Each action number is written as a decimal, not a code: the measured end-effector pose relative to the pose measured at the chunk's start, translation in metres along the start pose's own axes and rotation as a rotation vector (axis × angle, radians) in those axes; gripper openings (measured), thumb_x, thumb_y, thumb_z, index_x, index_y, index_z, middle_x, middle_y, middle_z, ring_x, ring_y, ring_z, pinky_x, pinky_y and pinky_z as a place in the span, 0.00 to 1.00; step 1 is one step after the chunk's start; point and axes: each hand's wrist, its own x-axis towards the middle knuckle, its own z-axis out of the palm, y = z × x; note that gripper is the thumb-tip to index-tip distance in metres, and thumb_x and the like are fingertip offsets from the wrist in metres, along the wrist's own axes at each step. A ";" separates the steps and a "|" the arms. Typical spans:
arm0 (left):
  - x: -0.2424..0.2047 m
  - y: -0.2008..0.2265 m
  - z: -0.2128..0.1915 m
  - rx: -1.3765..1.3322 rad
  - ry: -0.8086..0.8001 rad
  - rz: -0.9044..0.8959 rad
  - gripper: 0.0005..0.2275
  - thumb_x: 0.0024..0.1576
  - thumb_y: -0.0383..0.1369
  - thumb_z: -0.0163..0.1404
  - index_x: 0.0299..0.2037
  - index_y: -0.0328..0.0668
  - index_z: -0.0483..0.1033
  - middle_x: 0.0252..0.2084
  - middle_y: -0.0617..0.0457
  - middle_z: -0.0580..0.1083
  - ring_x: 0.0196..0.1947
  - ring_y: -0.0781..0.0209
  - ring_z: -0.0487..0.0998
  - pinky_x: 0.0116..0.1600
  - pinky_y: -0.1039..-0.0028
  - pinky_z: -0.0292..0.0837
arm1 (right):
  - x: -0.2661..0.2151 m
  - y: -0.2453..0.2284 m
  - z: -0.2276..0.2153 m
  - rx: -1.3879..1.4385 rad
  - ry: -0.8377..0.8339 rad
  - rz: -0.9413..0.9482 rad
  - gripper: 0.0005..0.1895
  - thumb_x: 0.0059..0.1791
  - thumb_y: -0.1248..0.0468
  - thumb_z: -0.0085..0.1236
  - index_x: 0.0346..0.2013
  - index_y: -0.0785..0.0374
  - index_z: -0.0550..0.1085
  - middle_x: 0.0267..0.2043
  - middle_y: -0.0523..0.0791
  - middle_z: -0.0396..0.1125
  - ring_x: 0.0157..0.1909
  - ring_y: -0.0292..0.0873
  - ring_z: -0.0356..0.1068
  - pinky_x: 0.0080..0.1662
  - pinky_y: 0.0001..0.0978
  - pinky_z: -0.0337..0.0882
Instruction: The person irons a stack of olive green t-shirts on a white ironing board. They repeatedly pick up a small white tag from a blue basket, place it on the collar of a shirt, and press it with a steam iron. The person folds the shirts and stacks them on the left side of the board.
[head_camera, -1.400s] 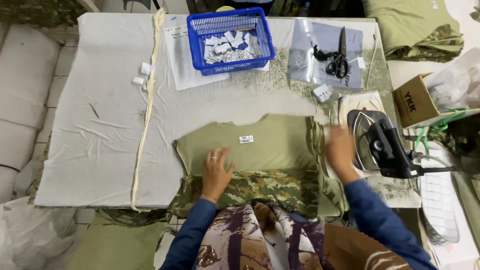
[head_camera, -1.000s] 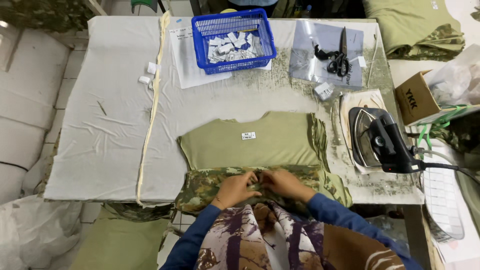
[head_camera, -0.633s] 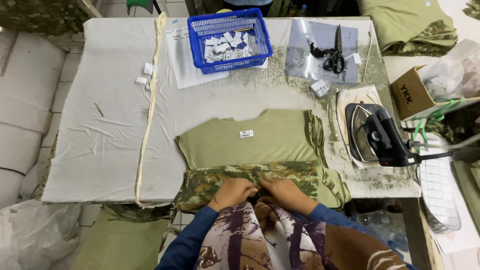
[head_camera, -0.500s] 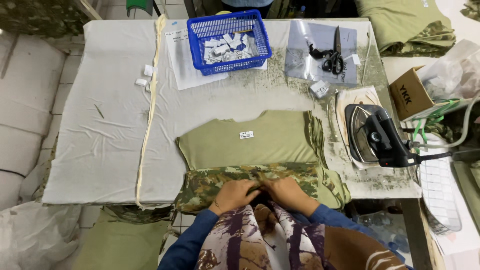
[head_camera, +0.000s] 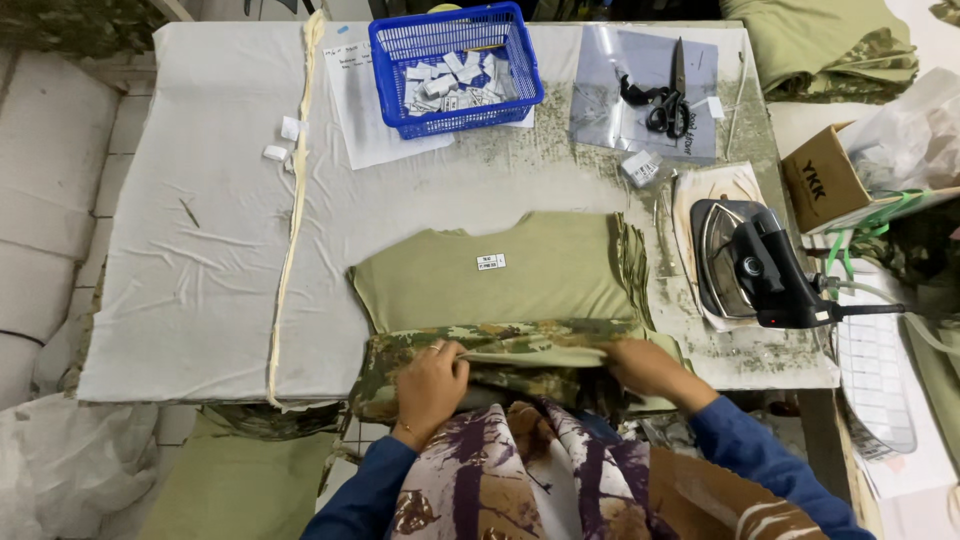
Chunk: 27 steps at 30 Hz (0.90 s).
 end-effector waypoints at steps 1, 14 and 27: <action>0.002 -0.002 -0.003 0.000 -0.002 0.001 0.03 0.53 0.37 0.45 0.33 0.58 0.72 0.27 0.60 0.73 0.32 0.59 0.79 0.30 0.73 0.75 | 0.001 -0.003 -0.013 0.002 0.000 0.001 0.19 0.44 0.66 0.49 0.50 0.57 0.75 0.35 0.51 0.76 0.39 0.54 0.76 0.39 0.46 0.74; 0.101 -0.061 -0.062 -0.377 -0.094 -0.473 0.24 0.62 0.48 0.44 0.56 0.34 0.72 0.43 0.37 0.76 0.40 0.45 0.75 0.41 0.59 0.69 | 0.063 0.036 -0.109 0.715 0.557 0.146 0.11 0.45 0.66 0.59 0.41 0.63 0.79 0.39 0.53 0.73 0.46 0.54 0.71 0.52 0.42 0.65; 0.166 -0.107 0.024 0.221 0.316 -0.100 0.09 0.63 0.48 0.45 0.41 0.60 0.71 0.30 0.65 0.76 0.28 0.68 0.80 0.32 0.77 0.76 | 0.163 0.042 -0.062 -0.150 0.847 0.240 0.13 0.50 0.67 0.46 0.49 0.55 0.63 0.39 0.44 0.68 0.26 0.46 0.72 0.30 0.39 0.73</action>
